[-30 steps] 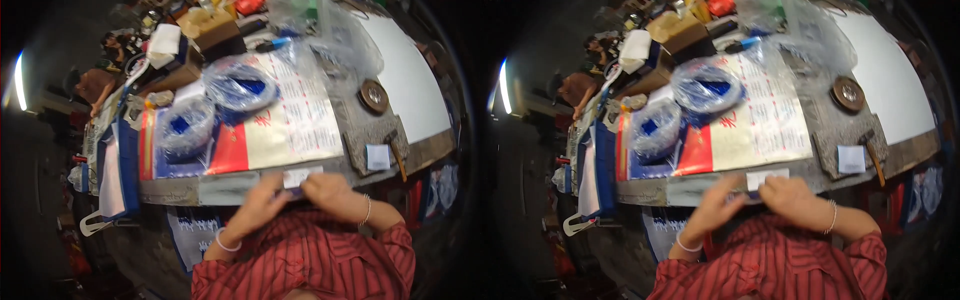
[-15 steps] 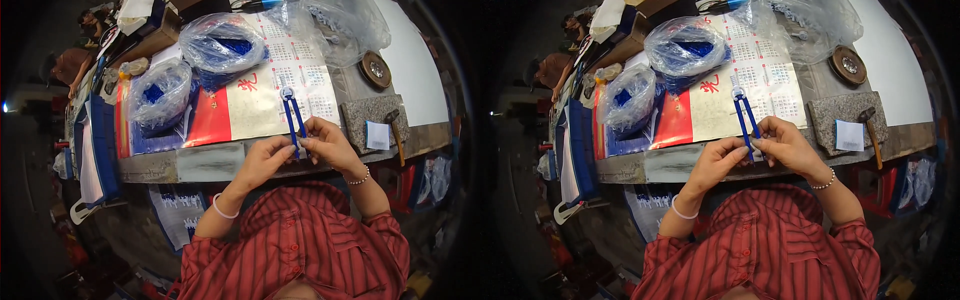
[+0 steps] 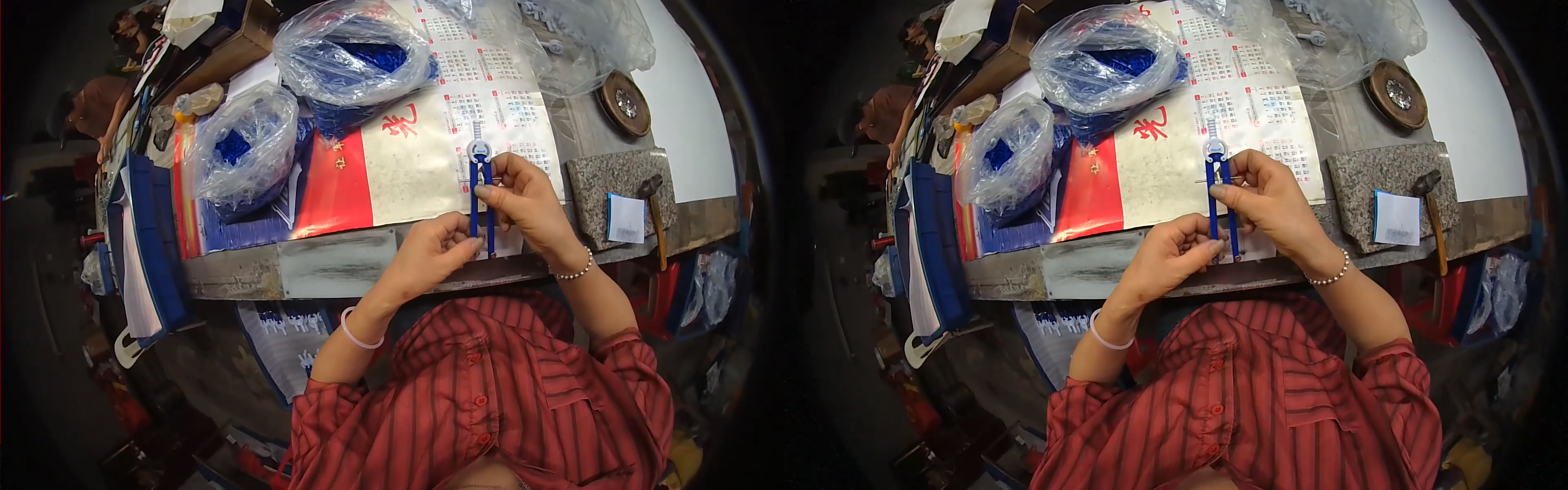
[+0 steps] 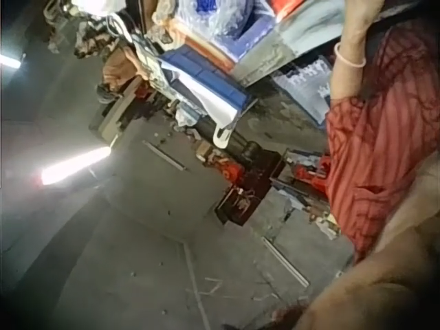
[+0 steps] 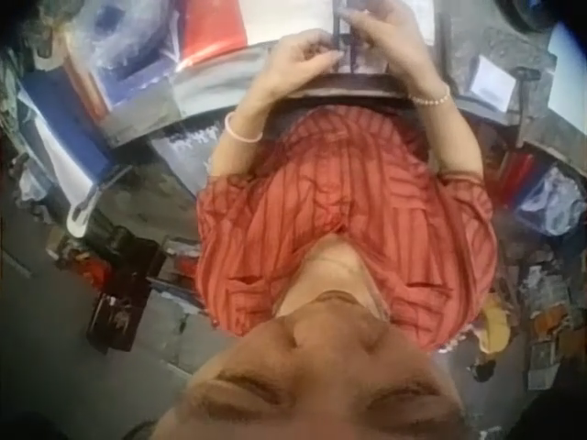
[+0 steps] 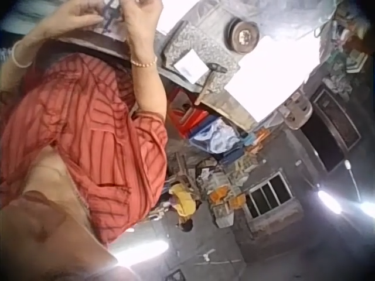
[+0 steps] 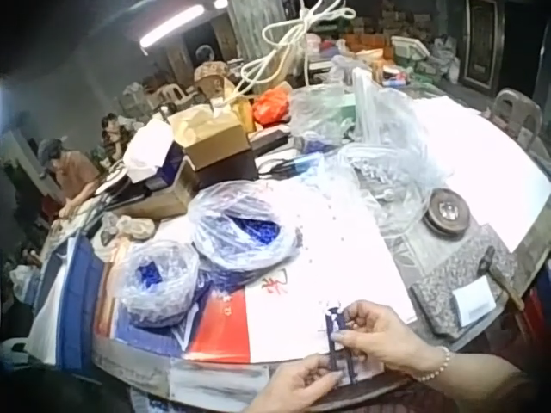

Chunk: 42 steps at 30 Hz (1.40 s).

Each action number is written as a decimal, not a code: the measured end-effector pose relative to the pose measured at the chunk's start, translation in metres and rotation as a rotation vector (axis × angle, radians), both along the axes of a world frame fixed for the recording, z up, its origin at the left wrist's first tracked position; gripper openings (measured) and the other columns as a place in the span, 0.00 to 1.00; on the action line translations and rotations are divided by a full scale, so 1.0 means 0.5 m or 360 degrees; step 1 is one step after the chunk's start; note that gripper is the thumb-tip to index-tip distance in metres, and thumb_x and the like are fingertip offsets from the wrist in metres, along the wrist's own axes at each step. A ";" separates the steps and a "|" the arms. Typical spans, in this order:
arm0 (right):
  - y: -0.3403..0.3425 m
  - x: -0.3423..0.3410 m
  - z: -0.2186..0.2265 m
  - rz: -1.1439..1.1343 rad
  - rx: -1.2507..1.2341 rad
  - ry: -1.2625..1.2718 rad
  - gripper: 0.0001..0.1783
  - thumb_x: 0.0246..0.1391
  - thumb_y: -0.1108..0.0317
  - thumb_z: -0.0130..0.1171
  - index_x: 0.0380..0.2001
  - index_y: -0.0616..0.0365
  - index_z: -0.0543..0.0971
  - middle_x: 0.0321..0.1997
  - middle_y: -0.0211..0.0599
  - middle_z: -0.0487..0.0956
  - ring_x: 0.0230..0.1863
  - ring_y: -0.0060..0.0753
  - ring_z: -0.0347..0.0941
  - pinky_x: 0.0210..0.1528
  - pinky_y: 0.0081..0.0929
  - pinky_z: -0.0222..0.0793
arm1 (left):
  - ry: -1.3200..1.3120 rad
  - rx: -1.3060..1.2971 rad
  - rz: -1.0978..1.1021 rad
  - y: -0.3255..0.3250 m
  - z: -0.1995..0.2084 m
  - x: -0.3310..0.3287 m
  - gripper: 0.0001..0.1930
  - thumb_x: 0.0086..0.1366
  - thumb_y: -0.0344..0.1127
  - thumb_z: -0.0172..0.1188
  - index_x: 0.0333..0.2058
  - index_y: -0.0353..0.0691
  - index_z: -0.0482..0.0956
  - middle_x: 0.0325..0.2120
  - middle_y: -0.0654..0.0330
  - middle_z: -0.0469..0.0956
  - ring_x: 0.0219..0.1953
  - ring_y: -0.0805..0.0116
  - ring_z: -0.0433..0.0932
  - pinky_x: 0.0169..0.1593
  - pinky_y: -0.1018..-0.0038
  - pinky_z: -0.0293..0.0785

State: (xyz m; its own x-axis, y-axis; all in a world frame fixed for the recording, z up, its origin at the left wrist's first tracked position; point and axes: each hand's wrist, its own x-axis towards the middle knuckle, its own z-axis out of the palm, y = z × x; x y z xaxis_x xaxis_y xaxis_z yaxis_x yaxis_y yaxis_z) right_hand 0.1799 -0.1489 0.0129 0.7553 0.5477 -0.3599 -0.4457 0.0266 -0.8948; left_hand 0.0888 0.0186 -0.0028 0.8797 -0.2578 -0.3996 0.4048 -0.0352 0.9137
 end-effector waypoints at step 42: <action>-0.050 -0.150 0.028 0.0525 0.0179 0.0402 0.07 0.57 0.71 0.53 0.38 0.60 0.70 0.26 0.22 0.68 0.20 0.08 0.58 0.20 0.10 0.54 | -0.0182 0.0084 0.0200 -0.021 0.018 -0.037 0.11 0.61 0.29 0.58 0.38 0.29 0.70 0.29 0.58 0.77 0.27 0.77 0.77 0.31 0.81 0.74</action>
